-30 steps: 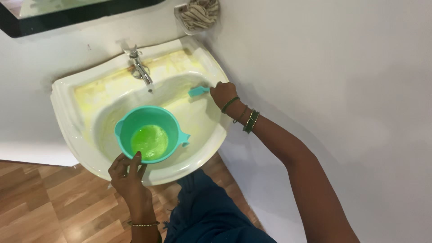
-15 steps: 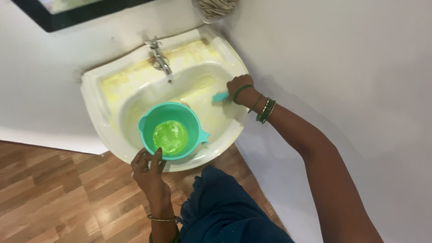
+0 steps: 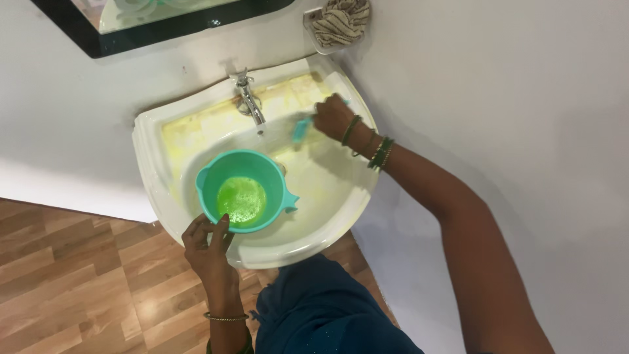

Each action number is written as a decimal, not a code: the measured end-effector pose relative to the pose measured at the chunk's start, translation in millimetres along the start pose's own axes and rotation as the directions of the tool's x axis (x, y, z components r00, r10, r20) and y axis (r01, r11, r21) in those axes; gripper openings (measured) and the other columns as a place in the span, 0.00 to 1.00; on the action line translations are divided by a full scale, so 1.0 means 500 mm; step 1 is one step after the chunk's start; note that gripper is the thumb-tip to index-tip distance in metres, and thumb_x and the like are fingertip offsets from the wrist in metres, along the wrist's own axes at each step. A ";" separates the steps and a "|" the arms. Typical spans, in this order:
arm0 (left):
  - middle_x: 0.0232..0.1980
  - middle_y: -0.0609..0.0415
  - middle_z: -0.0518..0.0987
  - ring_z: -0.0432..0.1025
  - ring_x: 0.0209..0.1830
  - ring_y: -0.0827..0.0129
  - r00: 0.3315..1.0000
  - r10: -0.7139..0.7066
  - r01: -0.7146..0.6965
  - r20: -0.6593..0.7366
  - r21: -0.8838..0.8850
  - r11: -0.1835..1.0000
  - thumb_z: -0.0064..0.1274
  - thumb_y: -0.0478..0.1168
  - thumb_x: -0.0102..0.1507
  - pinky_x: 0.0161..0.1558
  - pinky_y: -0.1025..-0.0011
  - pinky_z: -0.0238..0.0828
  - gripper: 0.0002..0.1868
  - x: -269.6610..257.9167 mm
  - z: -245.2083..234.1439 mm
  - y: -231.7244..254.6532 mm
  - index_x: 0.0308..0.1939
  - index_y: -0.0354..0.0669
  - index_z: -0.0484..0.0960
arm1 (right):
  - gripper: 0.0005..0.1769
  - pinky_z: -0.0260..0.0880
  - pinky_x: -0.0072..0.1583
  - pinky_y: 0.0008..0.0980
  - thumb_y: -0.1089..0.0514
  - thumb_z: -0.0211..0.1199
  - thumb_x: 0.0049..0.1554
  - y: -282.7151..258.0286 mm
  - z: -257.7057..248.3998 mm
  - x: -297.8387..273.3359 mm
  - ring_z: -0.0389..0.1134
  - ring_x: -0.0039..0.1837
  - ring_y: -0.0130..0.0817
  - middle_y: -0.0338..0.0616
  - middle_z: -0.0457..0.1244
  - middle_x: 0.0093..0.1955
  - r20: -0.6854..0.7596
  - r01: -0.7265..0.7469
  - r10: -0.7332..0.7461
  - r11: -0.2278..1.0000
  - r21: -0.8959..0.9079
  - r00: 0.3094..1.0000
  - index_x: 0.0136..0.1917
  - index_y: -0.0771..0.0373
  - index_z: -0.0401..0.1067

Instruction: The person cleans a white bathroom sink using a teal scrub brush and a teal cup containing green soapy water. They repeatedly dip the brush into the cup and scrub the sink basin and rim, focusing on removing yellow stains.

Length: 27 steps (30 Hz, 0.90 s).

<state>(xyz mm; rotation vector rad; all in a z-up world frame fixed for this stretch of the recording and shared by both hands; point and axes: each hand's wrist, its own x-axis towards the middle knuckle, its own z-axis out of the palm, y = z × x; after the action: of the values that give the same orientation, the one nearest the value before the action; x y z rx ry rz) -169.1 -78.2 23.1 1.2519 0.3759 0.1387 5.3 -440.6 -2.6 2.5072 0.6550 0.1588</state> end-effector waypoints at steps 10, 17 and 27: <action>0.64 0.50 0.70 0.72 0.59 0.64 0.999 -0.045 0.044 0.013 0.097 0.994 0.64 0.32 0.58 0.50 0.65 0.84 0.11 0.036 0.059 -0.018 0.31 0.34 0.74 | 0.05 0.68 0.45 0.44 0.56 0.61 0.54 0.032 0.013 0.017 0.72 0.41 0.41 0.44 0.67 0.40 -0.072 -0.054 0.069 0.980 0.194 0.995 0.41 0.51 0.78; 0.64 0.52 0.68 0.72 0.59 0.63 0.993 -0.084 0.068 0.078 0.186 0.980 0.64 0.32 0.57 0.48 0.67 0.84 0.10 0.077 0.066 -0.023 0.28 0.32 0.77 | 0.04 0.70 0.47 0.43 0.57 0.64 0.53 0.056 0.030 -0.048 0.73 0.47 0.42 0.46 0.68 0.49 0.307 -0.233 0.175 0.959 0.162 0.935 0.42 0.53 0.79; 0.49 0.41 0.73 0.73 0.55 0.60 0.936 -0.230 0.208 0.267 0.109 0.972 0.64 0.27 0.60 0.54 0.68 0.80 0.17 0.201 0.030 -0.017 0.48 0.50 0.78 | 0.16 0.75 0.55 0.44 0.51 0.61 0.53 -0.205 -0.135 -0.104 0.75 0.53 0.44 0.46 0.73 0.50 0.809 -0.479 -0.184 0.724 0.496 0.559 0.55 0.48 0.80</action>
<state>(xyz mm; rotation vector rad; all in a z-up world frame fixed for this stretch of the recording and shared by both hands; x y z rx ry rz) -71.1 -63.4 -1.5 1.2779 0.2757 -0.2441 -99.7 -358.4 1.7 2.8350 0.0249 -1.4031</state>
